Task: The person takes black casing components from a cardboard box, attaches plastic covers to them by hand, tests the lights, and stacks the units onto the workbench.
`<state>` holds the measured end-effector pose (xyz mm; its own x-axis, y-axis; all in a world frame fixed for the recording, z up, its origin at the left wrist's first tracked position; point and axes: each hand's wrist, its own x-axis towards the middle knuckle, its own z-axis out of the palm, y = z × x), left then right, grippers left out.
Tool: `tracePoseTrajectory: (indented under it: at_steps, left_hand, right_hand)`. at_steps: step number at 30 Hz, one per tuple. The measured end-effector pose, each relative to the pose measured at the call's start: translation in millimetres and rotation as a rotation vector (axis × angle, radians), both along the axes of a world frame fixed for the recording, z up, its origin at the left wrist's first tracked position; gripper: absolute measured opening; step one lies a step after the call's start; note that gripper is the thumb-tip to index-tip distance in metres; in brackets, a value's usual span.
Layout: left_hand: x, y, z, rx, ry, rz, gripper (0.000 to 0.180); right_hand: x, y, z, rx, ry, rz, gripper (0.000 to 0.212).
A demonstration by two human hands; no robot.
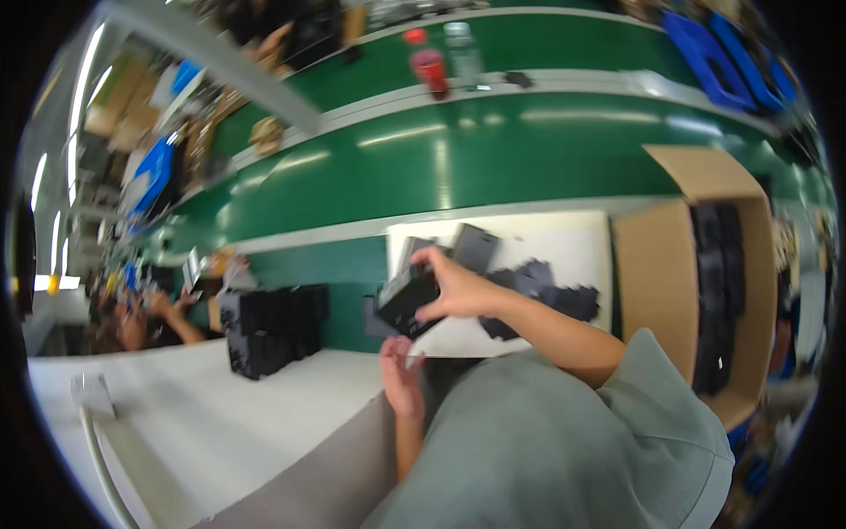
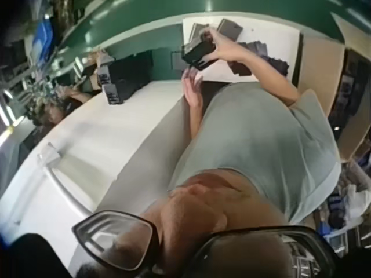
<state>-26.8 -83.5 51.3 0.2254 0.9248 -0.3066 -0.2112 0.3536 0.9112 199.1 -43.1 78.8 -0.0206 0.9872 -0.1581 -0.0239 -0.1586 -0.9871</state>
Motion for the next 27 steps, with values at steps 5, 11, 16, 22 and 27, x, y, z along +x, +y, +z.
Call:
tracePoseTrajectory:
  at_steps: [5,11,16,22,27]
  left_hand:
    - [37.6,-6.0,-11.1,-0.161,-0.220,-0.322,0.055]
    - [103.5,-30.4,-0.9,-0.147,-0.135,-0.638,0.050]
    - [135.5,-37.2,-8.2,-0.146,-0.176,-0.686,0.041]
    - [148.8,-32.2,-0.2,-0.236,-0.274,-0.812,0.043]
    - [161.2,-23.8,0.1,-0.355,-0.008,-0.689,0.045]
  right_hand:
    - [17.6,-101.7,26.9,-0.017,-0.026,-0.120,0.073]
    - [39.2,-203.6,63.2,-0.133,-0.073,-0.446,0.070]
    - [99.5,-339.8,129.0,-0.149,-0.421,-0.922,0.066]
    - [153.5,-521.9,31.3,-0.597,-0.716,-1.491,0.060]
    - [140.8,-511.3,-49.2,-0.858,-0.485,-1.273,0.063]
